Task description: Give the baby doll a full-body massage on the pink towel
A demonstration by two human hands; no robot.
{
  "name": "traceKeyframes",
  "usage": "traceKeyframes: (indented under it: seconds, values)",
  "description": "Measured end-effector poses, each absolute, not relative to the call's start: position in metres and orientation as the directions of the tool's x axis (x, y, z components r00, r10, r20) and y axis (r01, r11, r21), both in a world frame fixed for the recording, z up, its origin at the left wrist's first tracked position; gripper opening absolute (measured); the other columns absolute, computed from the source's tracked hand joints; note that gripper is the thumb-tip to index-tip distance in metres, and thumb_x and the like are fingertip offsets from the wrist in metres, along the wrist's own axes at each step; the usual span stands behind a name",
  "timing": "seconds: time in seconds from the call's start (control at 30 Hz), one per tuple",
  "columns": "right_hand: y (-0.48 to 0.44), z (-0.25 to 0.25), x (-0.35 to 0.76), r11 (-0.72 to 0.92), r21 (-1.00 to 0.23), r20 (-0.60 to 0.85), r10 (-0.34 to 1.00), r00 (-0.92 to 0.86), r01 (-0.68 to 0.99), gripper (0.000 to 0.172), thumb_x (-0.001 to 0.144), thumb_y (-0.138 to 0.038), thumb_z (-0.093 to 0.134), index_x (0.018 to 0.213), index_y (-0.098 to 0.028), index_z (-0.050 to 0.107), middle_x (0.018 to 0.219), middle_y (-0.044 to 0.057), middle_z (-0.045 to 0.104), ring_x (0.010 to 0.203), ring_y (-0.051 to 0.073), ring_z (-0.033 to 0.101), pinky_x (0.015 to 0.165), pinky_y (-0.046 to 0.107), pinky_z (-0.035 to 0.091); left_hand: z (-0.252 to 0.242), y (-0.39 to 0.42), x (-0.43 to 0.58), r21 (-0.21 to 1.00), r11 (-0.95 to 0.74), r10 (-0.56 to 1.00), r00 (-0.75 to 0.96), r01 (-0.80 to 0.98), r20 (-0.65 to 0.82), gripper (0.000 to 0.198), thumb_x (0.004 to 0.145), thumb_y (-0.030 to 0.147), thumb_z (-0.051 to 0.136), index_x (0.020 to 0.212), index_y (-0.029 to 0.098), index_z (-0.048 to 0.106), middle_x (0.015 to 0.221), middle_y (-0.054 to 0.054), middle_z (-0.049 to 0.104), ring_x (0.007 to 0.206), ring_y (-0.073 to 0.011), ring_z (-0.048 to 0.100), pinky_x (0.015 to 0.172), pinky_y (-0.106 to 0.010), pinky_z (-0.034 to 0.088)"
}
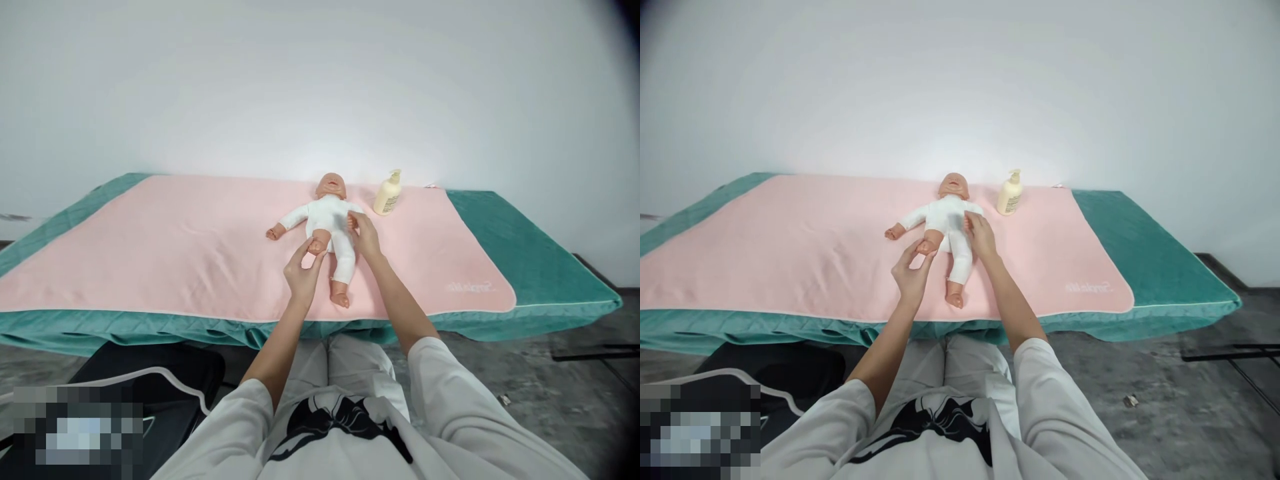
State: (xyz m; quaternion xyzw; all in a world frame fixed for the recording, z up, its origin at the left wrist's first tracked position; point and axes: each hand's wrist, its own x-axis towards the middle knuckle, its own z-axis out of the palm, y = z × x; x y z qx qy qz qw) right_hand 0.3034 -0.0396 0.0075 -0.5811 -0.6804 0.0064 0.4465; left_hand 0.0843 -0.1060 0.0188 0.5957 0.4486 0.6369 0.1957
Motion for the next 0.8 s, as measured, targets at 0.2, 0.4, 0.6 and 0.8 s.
traceKeyframes:
  seconds: [0.2, 0.4, 0.6, 0.8]
  values:
    - [-0.055, 0.004, 0.335, 0.203, -0.684, 0.600, 0.703, 0.382, 0.701, 0.053, 0.085, -0.025, 0.061, 0.136, -0.016, 0.053, 0.135, 0.016, 0.059, 0.124, 0.025, 0.057, 0.107, 0.041, 0.050, 0.001, -0.140, 0.064, 0.703, -0.551, 0.718, -0.173, 0.449, 0.674, 0.035, 0.085, 0.037, 0.077, 0.116, 0.022, 0.074, 0.114, -0.006, 0.076, 0.109, -0.0271, 0.072, 0.107, -0.045, 0.055]
    - [-0.075, -0.024, 0.355, 0.055, -0.784, 0.450, 0.735, 0.506, 0.618, 0.063, 0.080, -0.025, 0.063, 0.141, -0.017, 0.050, 0.136, 0.015, 0.059, 0.118, 0.024, 0.061, 0.101, 0.042, 0.053, -0.026, -0.161, 0.044, 0.711, -0.505, 0.759, -0.142, 0.490, 0.636, 0.039, 0.083, 0.038, 0.077, 0.120, 0.025, 0.073, 0.115, -0.006, 0.076, 0.114, -0.0298, 0.070, 0.104, -0.046, 0.057]
    - [-0.084, -0.040, 0.355, -0.021, -0.755, 0.419, 0.754, 0.506, 0.656, 0.051, 0.082, -0.022, 0.059, 0.133, -0.014, 0.057, 0.122, 0.015, 0.068, 0.110, 0.024, 0.064, 0.099, 0.043, 0.052, -0.047, -0.172, 0.036, 0.706, -0.469, 0.771, -0.143, 0.530, 0.620, 0.039, 0.083, 0.039, 0.078, 0.118, 0.026, 0.074, 0.111, -0.007, 0.077, 0.112, -0.0319, 0.071, 0.097, -0.048, 0.059]
    - [-0.088, -0.036, 0.351, -0.032, -0.711, 0.438, 0.761, 0.478, 0.703, 0.033, 0.080, -0.023, 0.062, 0.111, -0.015, 0.068, 0.108, 0.014, 0.072, 0.103, 0.026, 0.059, 0.097, 0.044, 0.050, -0.063, -0.180, 0.032, 0.661, -0.525, 0.729, -0.117, 0.537, 0.674, 0.034, 0.087, 0.035, 0.074, 0.120, 0.025, 0.072, 0.111, -0.008, 0.077, 0.104, -0.0277, 0.073, 0.112, -0.055, 0.048]
